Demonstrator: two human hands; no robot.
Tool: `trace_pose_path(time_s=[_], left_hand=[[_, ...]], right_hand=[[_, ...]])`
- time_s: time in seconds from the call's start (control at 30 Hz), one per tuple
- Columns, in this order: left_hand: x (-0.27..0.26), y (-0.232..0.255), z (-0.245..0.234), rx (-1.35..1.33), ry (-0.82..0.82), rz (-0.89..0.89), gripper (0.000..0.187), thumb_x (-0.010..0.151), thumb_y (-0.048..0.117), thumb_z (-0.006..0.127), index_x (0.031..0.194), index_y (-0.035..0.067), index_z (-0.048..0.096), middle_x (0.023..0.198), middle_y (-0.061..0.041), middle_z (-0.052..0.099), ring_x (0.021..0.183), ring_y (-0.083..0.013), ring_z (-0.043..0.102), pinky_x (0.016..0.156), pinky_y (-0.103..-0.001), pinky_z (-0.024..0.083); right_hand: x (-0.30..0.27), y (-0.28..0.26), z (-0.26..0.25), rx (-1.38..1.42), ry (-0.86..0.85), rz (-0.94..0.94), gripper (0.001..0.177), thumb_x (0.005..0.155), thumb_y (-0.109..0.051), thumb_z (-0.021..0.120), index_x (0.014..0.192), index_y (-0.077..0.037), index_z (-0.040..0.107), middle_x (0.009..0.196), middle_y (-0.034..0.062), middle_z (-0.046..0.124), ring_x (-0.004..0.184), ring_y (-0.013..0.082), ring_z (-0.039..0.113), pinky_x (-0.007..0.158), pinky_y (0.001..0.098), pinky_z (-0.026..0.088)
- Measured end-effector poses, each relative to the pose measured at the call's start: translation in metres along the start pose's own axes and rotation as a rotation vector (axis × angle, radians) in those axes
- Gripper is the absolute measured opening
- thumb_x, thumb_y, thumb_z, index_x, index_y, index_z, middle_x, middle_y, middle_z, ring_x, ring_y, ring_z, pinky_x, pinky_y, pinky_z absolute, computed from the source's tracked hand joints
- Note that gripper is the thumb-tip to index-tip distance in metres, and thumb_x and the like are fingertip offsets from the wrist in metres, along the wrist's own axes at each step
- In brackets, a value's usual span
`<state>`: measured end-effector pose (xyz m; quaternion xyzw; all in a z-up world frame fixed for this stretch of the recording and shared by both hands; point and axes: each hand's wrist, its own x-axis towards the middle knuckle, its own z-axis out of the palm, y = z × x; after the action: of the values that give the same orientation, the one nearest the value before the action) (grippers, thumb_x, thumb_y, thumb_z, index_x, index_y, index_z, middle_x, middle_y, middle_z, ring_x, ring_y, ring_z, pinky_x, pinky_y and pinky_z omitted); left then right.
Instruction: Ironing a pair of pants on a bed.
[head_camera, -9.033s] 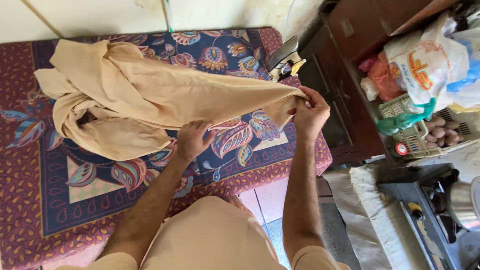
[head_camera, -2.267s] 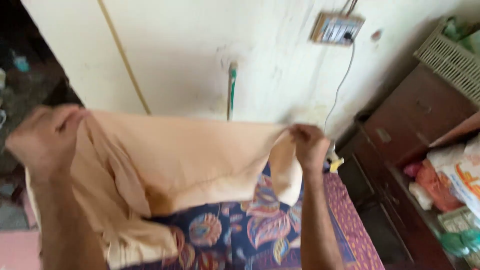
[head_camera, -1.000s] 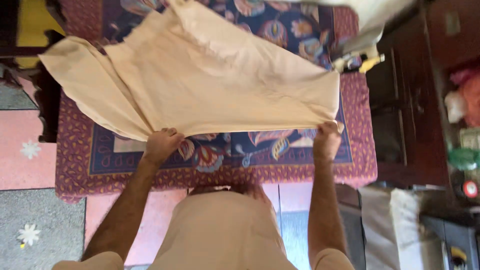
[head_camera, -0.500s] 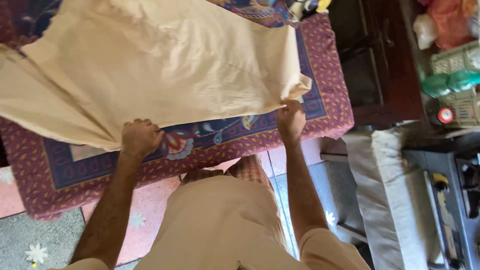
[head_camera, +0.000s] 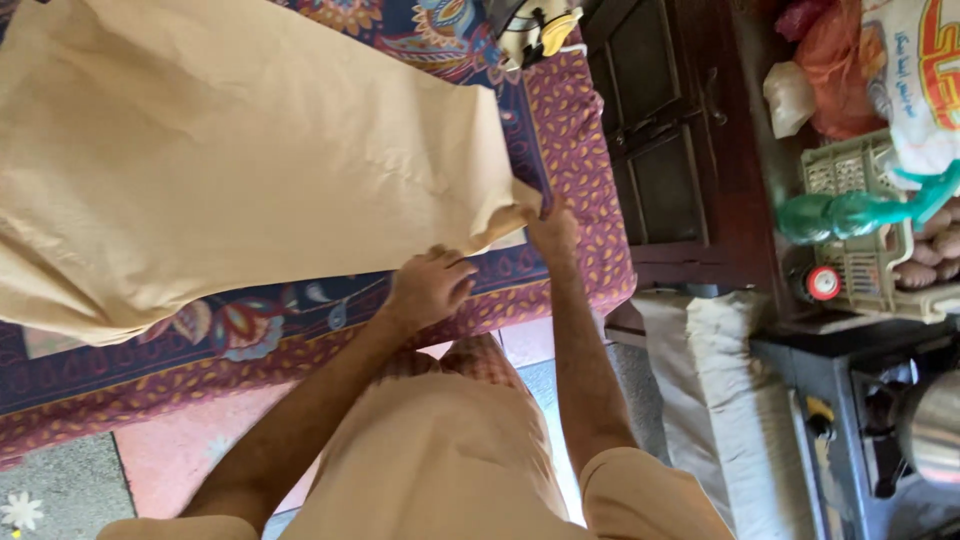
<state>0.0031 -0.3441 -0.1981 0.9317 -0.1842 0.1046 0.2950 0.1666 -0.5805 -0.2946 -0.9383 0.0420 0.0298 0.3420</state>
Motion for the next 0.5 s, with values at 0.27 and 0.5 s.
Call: trace_pose_path(time_s=[0.27, 0.5], left_hand=[[0.101, 0.040, 0.084, 0.234, 0.013, -0.088, 0.067, 0.073, 0.029, 0.076, 0.132, 0.003, 0.058, 0.118, -0.013, 0.065, 0.107, -0.0294, 0.063, 0.070, -0.044, 0.055], [0.093, 0.036, 0.138, 0.233, 0.074, -0.162, 0.043, 0.083, 0.028, 0.075, 0.121, 0.009, 0.063, 0.105, -0.008, 0.070, 0.089, -0.0278, 0.069, 0.065, -0.045, 0.055]], right_hand=[[0.011, 0.032, 0.021, 0.894, 0.042, 0.166, 0.031, 0.079, -0.006, 0.071, 0.110, -0.002, 0.067, 0.087, 0.0059, 0.068, 0.074, 0.0160, 0.063, 0.067, 0.0295, 0.052], [-0.027, 0.061, -0.006, 1.522, -0.183, 0.470, 0.023, 0.085, -0.014, 0.064, 0.107, -0.006, 0.063, 0.092, 0.0038, 0.063, 0.076, 0.0142, 0.057, 0.069, 0.0295, 0.048]])
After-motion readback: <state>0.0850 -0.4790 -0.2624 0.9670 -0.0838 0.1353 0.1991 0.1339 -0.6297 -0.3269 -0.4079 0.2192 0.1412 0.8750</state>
